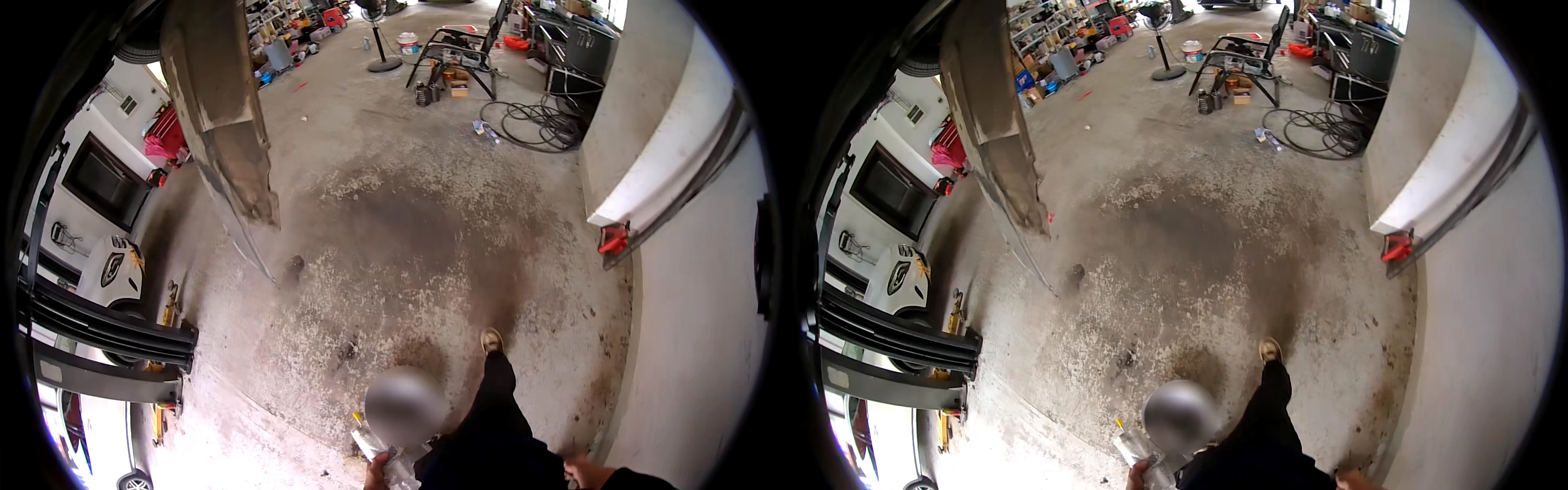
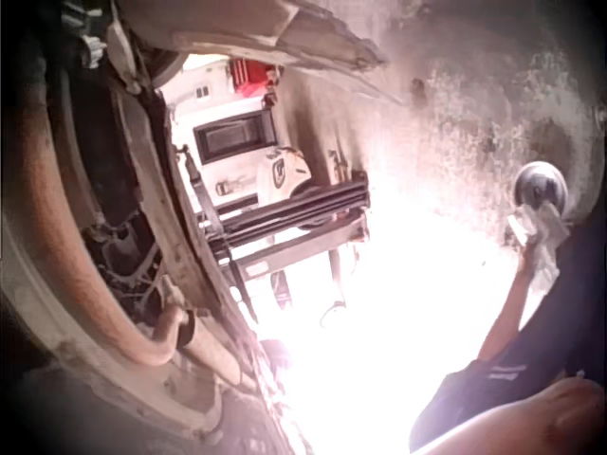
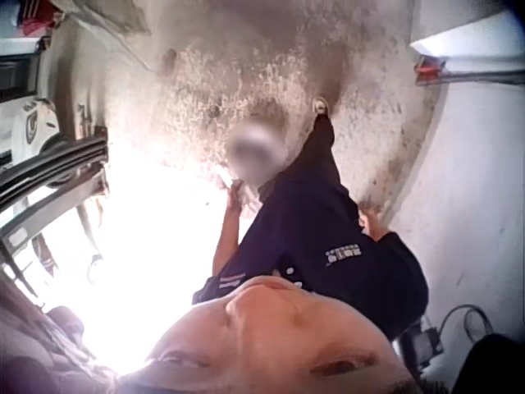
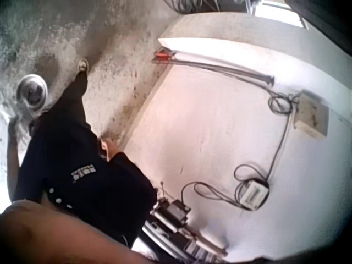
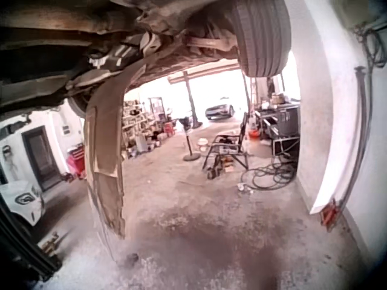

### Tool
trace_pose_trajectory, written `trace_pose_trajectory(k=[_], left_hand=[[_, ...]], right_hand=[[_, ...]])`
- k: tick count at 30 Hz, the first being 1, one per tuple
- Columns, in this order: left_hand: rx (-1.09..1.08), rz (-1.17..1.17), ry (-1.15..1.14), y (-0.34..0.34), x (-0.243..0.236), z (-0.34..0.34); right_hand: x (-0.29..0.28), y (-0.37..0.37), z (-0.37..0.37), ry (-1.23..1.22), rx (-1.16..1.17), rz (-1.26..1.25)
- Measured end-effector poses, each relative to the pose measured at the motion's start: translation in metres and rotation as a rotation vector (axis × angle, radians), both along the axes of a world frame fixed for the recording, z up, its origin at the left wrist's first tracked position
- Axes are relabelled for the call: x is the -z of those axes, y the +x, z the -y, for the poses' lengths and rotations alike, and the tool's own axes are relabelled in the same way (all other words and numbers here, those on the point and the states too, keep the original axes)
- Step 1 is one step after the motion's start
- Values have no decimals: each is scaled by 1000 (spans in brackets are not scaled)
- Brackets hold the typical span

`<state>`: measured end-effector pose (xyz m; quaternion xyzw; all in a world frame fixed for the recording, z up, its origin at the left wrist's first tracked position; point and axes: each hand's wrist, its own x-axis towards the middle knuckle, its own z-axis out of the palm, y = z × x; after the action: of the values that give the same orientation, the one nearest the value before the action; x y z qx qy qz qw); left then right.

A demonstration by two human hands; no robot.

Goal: The person attaches a bracket to a new fuel filter by hand and then installs the assembly into the underside of a vehicle by sliding it into place and connecting lines.

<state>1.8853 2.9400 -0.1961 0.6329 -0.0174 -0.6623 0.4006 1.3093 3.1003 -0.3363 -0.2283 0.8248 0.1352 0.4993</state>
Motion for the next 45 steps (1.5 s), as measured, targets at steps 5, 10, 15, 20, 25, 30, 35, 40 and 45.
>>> trace_pose_trajectory(k=[5, 10, 15, 20, 25, 30, 35, 40, 45], left_hand=[[-70, 167, 9, -93, 5, 127], [-50, 122, -177, -173, -7, 256], [300, -124, -148, -215, -40, 308], [532, -222, -128, -257, -62, 380], [546, -204, -91, -274, -57, 478], [522, -117, -9, -265, -80, 618], [442, -371, -127, -256, 32, 759], [586, -419, -184, -242, 13, 940], [593, -337, -347, -221, -2, 1088]], right_hand=[[79, -100, 75, -211, -207, 86], [-10, -124, 323, -387, 277, 254], [-139, -132, 510, -646, 285, 127], [-159, -96, 607, -605, 220, 224], [-158, -8, 678, -451, 34, 583], [-123, 68, 774, -707, -15, 774], [-112, 106, 914, -467, -181, 617], [-67, 103, 1021, -776, -197, 501], [-121, 124, 1169, -529, 152, 462]])
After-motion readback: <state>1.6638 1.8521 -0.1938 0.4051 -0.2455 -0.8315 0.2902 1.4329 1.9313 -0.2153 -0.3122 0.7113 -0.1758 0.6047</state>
